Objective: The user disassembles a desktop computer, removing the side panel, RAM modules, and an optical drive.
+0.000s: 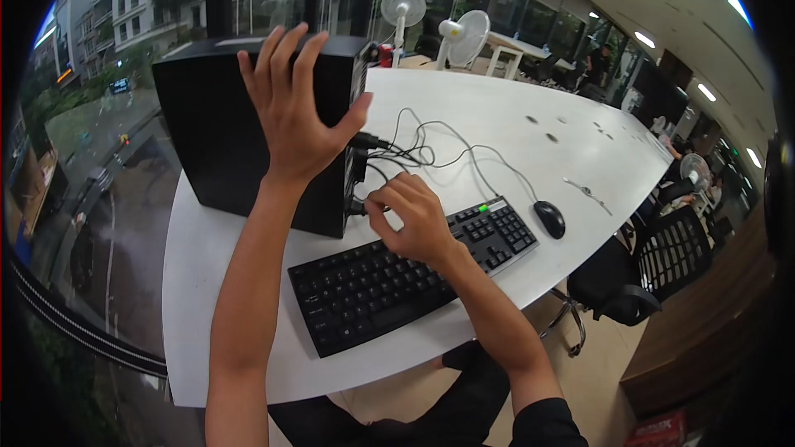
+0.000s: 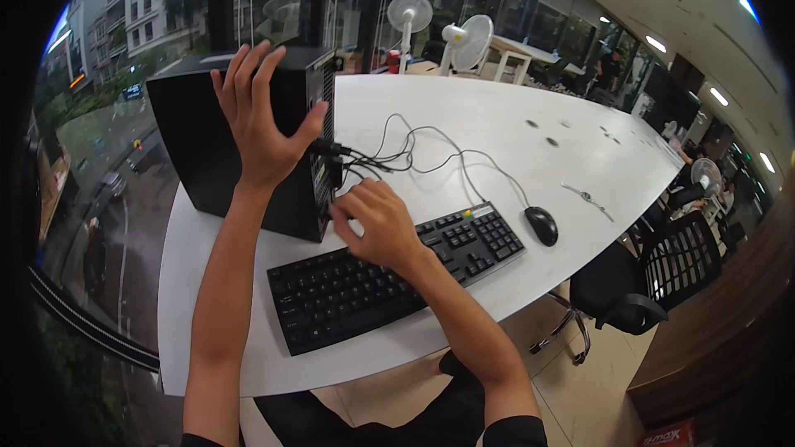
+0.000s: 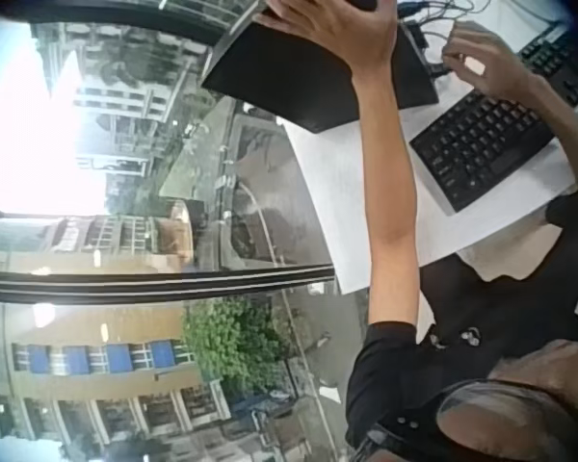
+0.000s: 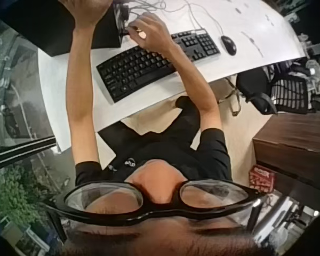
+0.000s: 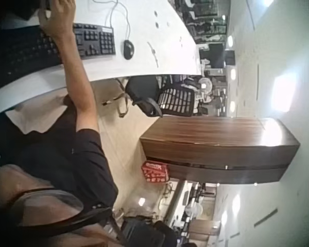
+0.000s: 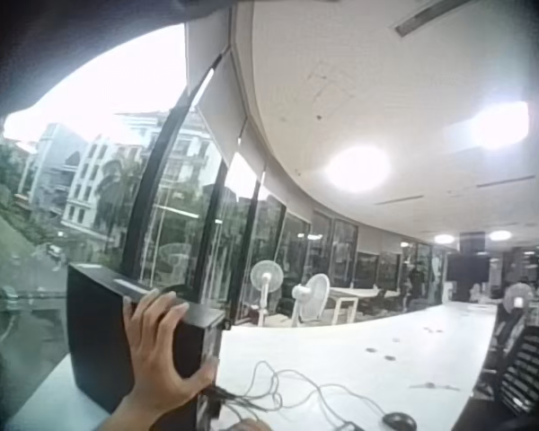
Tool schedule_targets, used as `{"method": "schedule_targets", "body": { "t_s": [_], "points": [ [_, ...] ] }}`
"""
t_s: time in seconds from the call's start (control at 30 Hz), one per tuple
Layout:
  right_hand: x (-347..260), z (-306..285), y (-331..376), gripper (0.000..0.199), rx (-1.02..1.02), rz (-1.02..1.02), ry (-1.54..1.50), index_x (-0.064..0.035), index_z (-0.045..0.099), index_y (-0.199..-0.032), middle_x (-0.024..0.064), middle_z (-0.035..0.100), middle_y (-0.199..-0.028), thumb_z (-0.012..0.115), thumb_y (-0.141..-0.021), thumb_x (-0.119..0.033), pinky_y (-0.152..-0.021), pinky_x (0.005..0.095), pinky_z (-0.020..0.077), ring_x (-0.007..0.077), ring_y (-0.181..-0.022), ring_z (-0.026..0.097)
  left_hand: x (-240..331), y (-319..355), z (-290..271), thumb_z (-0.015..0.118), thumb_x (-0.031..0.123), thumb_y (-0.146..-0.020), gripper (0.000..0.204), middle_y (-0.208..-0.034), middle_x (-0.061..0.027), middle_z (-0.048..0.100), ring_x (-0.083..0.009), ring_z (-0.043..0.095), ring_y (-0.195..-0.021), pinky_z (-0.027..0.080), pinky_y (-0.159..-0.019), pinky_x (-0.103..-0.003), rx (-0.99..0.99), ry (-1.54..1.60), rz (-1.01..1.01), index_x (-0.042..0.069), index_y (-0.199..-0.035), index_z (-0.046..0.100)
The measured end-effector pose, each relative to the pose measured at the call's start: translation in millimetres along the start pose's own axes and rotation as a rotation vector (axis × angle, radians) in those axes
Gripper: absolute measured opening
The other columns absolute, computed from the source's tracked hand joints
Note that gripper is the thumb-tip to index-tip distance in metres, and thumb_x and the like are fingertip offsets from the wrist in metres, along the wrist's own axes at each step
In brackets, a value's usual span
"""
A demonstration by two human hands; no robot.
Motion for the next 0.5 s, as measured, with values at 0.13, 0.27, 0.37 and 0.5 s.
{"method": "schedule_targets", "body": {
  "t_s": [0.13, 0.27, 0.37, 0.5],
  "points": [
    [35, 19, 3, 0.024, -0.006, 0.153, -0.016, -0.0003, 0.067, -0.104, 0.0162, 0.066, -0.099, 0.07, -0.089, -0.019, -0.09, 0.0438, 0.0484, 0.0334, -0.1, 0.062, 11, 5, -2, 0.074, 0.042, -0.078, 0.093, -0.156, -0.013, 0.034, -0.0346, 0.02, -0.151, 0.003, -0.12, -0.061, 0.047, 0.0, 0.006, 0.006, -0.153, 0.033],
    [50, 53, 10, 0.031, -0.249, 0.266, -0.052, -0.0013, 0.068, -0.102, 0.0187, 0.067, -0.1, 0.067, -0.092, -0.031, -0.087, 0.045, 0.0502, 0.0364, -0.097, 0.064, 0, 22, -1, 0.068, 0.034, -0.08, 0.089, -0.161, -0.0175, 0.027, -0.0365, 0.018, -0.152, 0.005, -0.12, -0.06, 0.057, 0.004, 0.042, 0.003, -0.154, 0.03],
    [48, 54, 20, 0.032, -0.258, 0.219, -0.035, -0.0023, 0.067, -0.096, 0.0155, 0.066, -0.097, 0.071, -0.088, -0.033, -0.086, 0.0428, 0.0499, 0.0346, -0.095, 0.063, 7, 39, 2, 0.063, 0.03, -0.082, 0.086, -0.163, -0.0224, 0.02, -0.0398, 0.013, -0.153, 0.003, -0.119, -0.061, 0.026, 0.022, 0.05, 0.001, -0.155, 0.029],
    [38, 47, 19, 0.03, -0.134, 0.08, 0.118, -0.0022, 0.066, -0.092, 0.0115, 0.062, -0.095, 0.074, -0.084, -0.031, -0.087, 0.04, 0.0485, 0.0303, -0.097, 0.059, 4, 96, 5, 0.064, 0.031, -0.08, 0.092, -0.161, -0.0312, 0.015, -0.0473, 0.01, -0.151, 0.002, -0.119, -0.062, -0.123, 0.017, 0.09, -0.001, -0.156, 0.023]
  ]
}}
Point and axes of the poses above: each hand's wrist, its own y-axis away from the middle knuckle, its own z-axis out of the palm, x = y × z, the point moved 8 cm from there along -y, towards the middle knuckle
